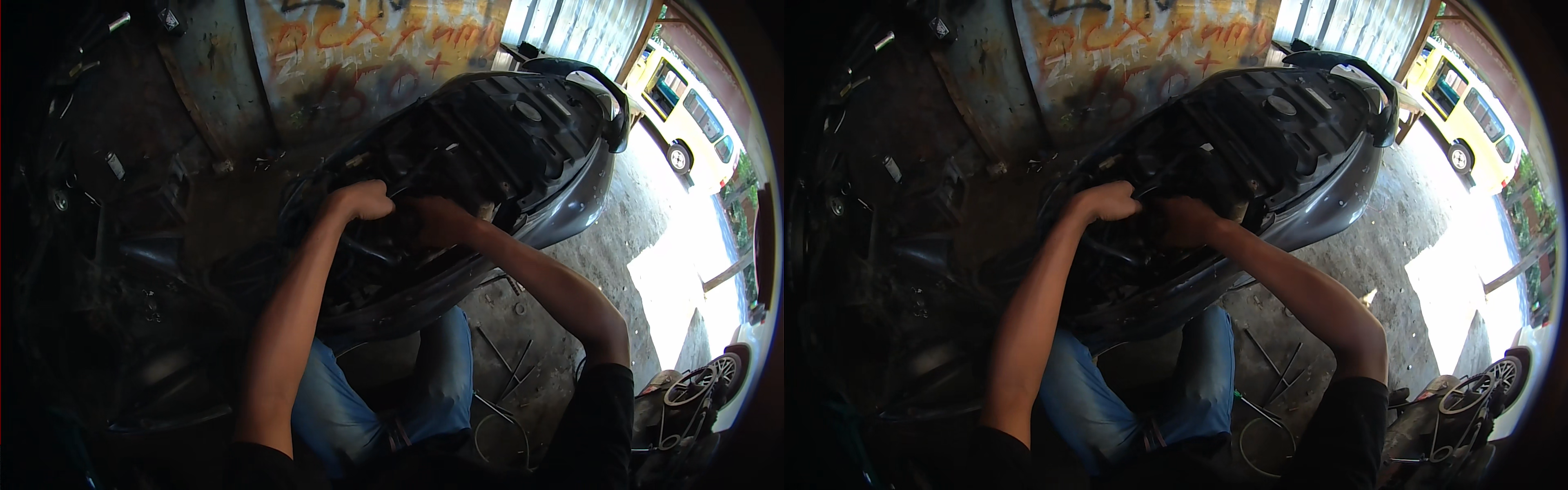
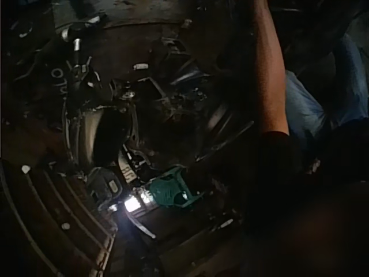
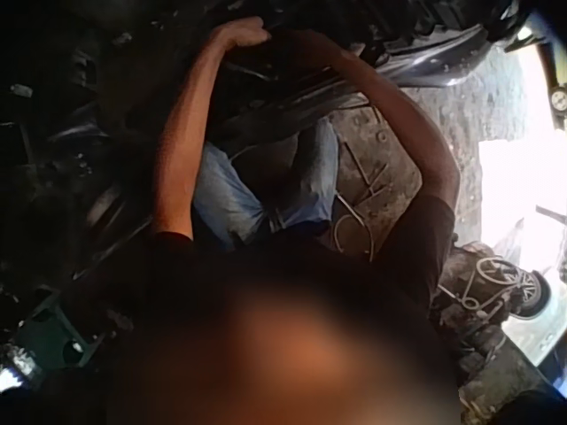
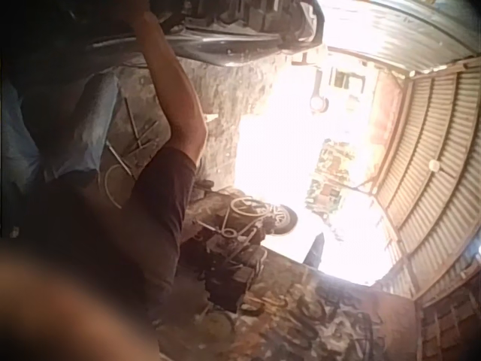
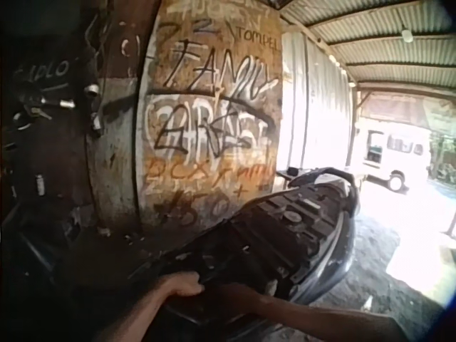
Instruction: The recorder is removing and inspecting the carburetor of a motorcycle.
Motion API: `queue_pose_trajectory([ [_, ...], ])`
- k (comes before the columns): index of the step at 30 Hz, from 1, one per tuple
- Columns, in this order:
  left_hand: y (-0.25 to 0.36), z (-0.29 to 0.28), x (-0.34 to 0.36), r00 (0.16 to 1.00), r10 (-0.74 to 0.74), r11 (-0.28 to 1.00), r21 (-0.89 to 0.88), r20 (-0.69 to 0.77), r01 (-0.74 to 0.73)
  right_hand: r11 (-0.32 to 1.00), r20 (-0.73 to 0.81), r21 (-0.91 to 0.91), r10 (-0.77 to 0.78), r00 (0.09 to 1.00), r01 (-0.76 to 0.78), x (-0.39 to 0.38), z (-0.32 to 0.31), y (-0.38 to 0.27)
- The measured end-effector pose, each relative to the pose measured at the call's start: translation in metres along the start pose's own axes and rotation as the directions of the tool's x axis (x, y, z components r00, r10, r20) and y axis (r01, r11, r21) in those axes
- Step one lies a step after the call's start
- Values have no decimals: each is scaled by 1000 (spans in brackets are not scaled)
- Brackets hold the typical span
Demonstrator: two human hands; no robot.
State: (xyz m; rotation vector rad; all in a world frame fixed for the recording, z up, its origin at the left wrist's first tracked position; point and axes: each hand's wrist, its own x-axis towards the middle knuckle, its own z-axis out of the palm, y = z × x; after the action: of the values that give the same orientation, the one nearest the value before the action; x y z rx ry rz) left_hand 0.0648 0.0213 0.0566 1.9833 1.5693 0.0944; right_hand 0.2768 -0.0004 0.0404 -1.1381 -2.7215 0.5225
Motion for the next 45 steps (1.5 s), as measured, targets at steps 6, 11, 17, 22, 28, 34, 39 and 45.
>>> queue_pose_trajectory([
  [6, 1, -6, -3, 1000, 1, 993, -115, 23, 2, 995, -22, -57, 76, 997, -77, -6, 2, -9],
  [11, 6, -11, -9, 999, 7, 987, -162, 54, 2, 983, 10, -140, 125, 992, -123, -8, 0, -11],
  [17, 0, -5, -5, 999, 50, 960, -276, 11, -45, 988, 320, -8, 149, 935, -155, 18, -23, 2],
  [22, 1, 0, 1, 998, 17, 990, -142, -58, -25, 982, 312, -164, 143, 939, -95, 26, -21, -1],
  [28, 6, -5, -4, 996, 28, 996, -80, -82, -34, 979, 101, -149, 155, 983, -139, -4, -7, -24],
  [34, 9, -4, -8, 990, 9, 998, -67, -142, -18, 982, 25, -126, 146, 989, -142, -8, 0, -34],
  [39, 12, -4, -8, 985, 6, 996, -87, -175, -21, 964, -15, -196, 183, 983, -182, -7, 3, -34],
  [45, 12, -1, -12, 989, -10, 994, -110, -149, -7, 982, -11, -151, 113, 994, -113, -4, -6, -37],
])
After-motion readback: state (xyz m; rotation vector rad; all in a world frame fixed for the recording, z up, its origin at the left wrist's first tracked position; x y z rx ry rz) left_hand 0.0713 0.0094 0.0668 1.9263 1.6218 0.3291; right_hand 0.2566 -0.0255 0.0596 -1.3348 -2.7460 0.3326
